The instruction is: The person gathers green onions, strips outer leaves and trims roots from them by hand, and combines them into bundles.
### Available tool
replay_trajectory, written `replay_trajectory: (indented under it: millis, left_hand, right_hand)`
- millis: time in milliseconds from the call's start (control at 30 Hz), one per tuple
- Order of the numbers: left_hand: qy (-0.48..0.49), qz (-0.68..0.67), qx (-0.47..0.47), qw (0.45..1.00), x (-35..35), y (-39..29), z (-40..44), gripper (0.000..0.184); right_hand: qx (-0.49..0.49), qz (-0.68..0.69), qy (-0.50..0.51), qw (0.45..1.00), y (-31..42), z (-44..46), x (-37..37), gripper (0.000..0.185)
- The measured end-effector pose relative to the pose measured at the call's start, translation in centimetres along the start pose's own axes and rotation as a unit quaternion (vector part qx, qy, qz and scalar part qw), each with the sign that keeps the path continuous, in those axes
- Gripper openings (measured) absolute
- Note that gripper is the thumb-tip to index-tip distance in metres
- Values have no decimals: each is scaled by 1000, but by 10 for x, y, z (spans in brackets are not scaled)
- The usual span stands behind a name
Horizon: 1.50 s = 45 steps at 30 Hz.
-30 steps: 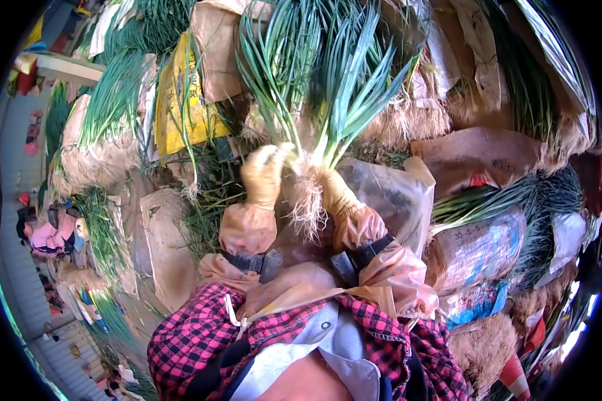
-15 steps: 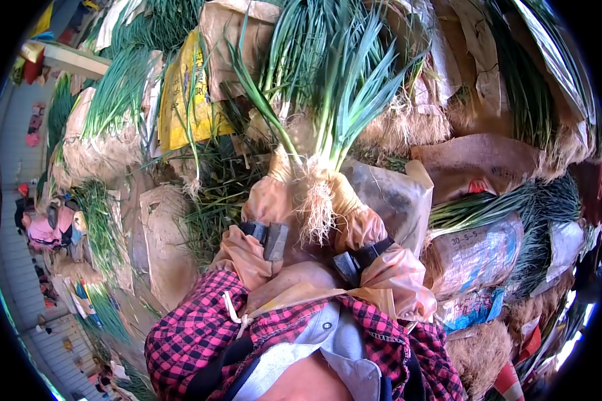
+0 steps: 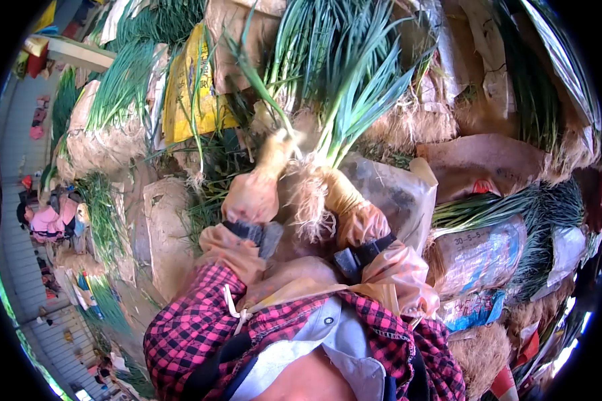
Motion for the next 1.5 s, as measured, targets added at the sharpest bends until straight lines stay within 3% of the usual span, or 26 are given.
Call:
replay_trajectory:
  millis: [33,133,200,233,267,400,467,533,567,600,667,700,733,767,800,833,867,900,933,1067,1133,1267,1333,1367,1400,1500]
  left_hand:
    - [-94,-6,-17,995,-20,-25,0,32]
    - [-183,263,70,945,-23,-42,11,25]
    - [-215,78,-152,962,-49,1,4,24]
    - [-298,-176,-189,919,-62,28,0,17]
    - [-264,5,-29,964,-83,39,32,14]
    - [37,175,96,979,12,-62,8,22]
    - [-32,96,60,993,12,-44,35,33]
    - [-160,208,73,962,-7,-30,72,30]
    - [-98,269,-44,957,-1,-16,85,33]
    - [-73,136,-184,971,4,-28,62,32]
    - [42,394,-127,909,23,7,113,38]
    - [-21,282,-122,951,12,14,115,48]
    - [37,346,-46,936,14,20,130,57]
    - [-61,293,-60,952,-23,-61,83,52]
    - [-57,-22,-39,997,-31,-33,90,48]
    - [-52,-334,-24,941,-41,-9,91,44]
    - [-89,-422,5,902,-55,-10,82,29]
    - [-33,-343,7,939,-72,-8,68,23]
    - [-15,-441,-24,897,-69,-14,39,20]
    - [23,-374,-84,923,-5,5,-16,33]
    - [-44,-143,-133,980,9,0,-27,30]
    - [-198,140,175,954,4,-39,-37,33]
    - [-171,202,227,937,-1,-55,-51,29]
    - [-144,150,219,953,-5,-56,-59,25]
    - [-151,-46,210,965,-10,-42,-67,21]
    - [-267,-313,62,909,-43,18,-87,30]
  right_hand:
    - [-19,7,4,1000,-3,22,-32,23]
    - [-35,75,43,996,1,32,-50,20]
    - [-54,70,3,996,-1,22,-55,20]
    - [-64,45,-15,997,-2,19,-58,21]
    - [-75,16,-30,997,5,19,-58,22]
    - [-25,25,-31,999,2,25,-42,24]
    - [-39,49,-29,998,6,18,-33,24]
    - [-4,68,88,994,3,21,-28,27]
    - [-21,60,46,997,5,20,-36,31]
    - [-42,40,-15,998,14,7,-30,32]
    - [-20,69,32,997,12,14,-37,34]
    - [-32,85,70,993,17,8,-28,40]
    - [8,146,234,961,11,12,-8,49]
    - [-25,91,148,984,19,3,-6,51]
    - [-54,38,58,996,28,-9,-5,54]
    - [-32,45,61,997,24,-7,-7,58]
    - [-5,76,179,981,17,-1,1,54]
    - [-11,62,99,993,14,4,-11,51]
    - [-19,44,21,999,14,7,-22,47]
    - [5,32,108,994,8,17,-9,35]
    - [0,16,2,1000,8,13,-26,31]
    - [-19,26,-56,998,2,31,-65,17]
    - [-110,-134,-46,984,7,61,-109,17]
    - [-54,-38,-59,996,4,47,-86,19]
    - [4,60,-72,996,0,28,-56,20]
    - [5,51,-15,999,0,28,-41,19]
Point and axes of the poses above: each hand's wrist, its own z-axis towards the middle knuckle, its own x-axis out of the palm, y = z × x, the point moved 10 cm from there along z, towards the middle knuckle, and after that the axes turned 10 degrees about x, right-handed, at the moved point
